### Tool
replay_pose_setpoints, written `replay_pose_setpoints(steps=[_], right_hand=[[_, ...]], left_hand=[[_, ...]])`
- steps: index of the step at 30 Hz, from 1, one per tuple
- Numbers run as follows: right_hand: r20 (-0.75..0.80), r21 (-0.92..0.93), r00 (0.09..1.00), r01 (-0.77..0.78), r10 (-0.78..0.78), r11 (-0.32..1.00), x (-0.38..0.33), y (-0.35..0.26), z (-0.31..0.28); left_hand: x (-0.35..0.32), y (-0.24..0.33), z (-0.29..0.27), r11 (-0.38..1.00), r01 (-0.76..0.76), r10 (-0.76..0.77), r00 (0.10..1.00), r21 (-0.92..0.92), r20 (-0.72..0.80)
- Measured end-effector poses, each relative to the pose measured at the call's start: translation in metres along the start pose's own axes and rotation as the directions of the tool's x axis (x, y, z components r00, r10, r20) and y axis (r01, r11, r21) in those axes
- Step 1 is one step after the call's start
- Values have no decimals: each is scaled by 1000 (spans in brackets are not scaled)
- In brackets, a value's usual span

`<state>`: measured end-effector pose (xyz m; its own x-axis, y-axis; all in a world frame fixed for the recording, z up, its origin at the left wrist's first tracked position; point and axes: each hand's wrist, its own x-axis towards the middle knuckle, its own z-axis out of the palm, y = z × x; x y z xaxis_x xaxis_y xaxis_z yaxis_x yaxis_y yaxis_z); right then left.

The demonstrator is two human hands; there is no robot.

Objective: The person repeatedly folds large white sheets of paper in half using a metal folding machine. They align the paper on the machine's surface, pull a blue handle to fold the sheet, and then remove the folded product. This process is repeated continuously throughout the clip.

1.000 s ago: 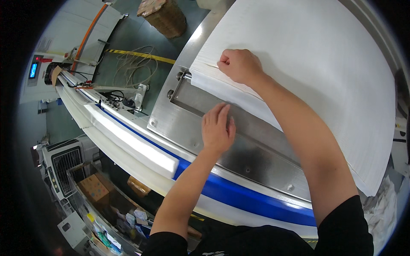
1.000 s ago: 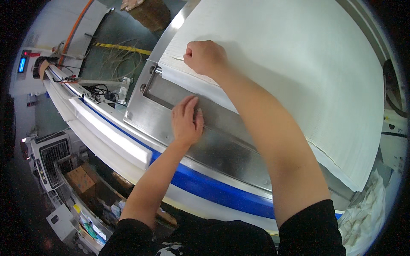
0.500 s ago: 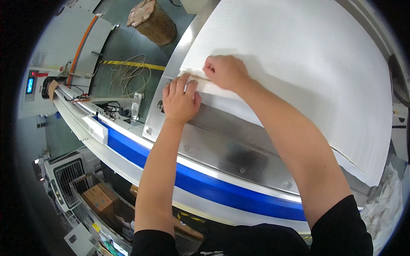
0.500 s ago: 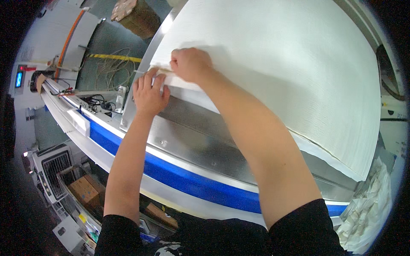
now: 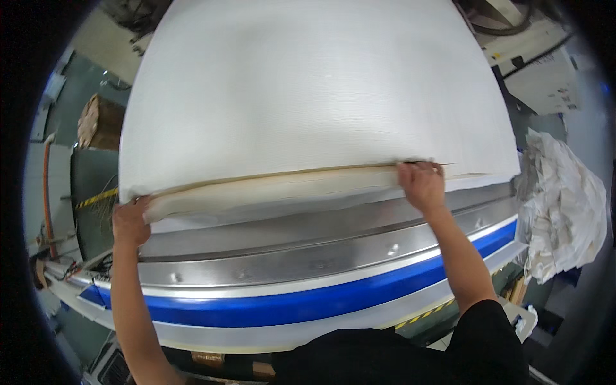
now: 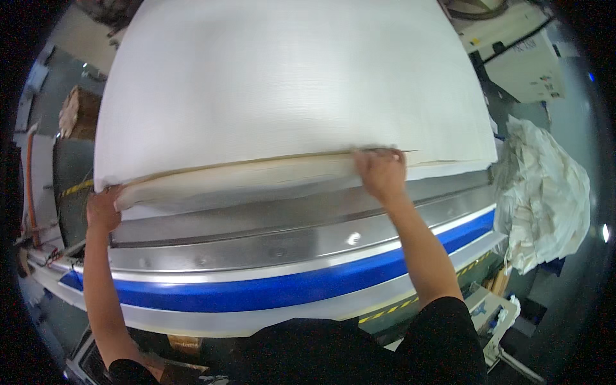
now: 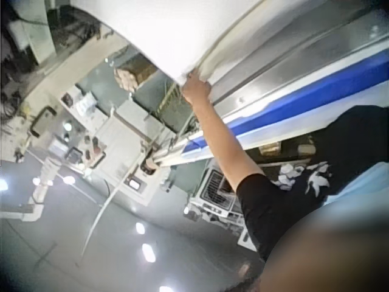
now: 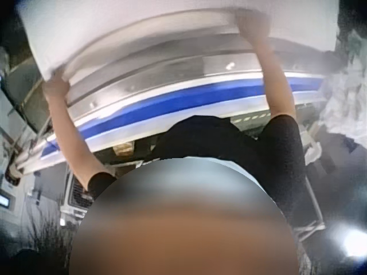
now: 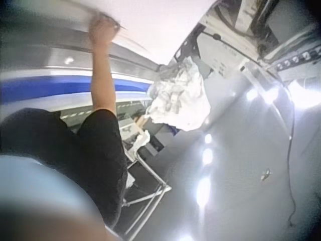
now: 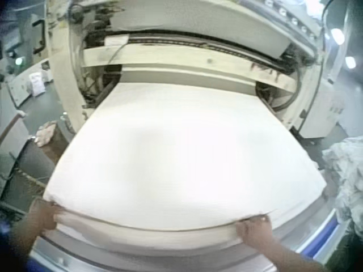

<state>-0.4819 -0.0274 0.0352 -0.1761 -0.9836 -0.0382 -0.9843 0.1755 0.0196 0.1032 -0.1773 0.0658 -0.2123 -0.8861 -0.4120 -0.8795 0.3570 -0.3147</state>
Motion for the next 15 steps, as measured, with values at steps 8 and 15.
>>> replay_pose_setpoints(steps=[8,15], right_hand=[[-54,-191,980,-200,193,961,-28,284,11],[133,-345,895,-361,426,866,-33,428,1]], left_hand=[[61,3,39,961,121,-151,983,250,104],[70,-41,76,983,174,-173,985,60,-11]])
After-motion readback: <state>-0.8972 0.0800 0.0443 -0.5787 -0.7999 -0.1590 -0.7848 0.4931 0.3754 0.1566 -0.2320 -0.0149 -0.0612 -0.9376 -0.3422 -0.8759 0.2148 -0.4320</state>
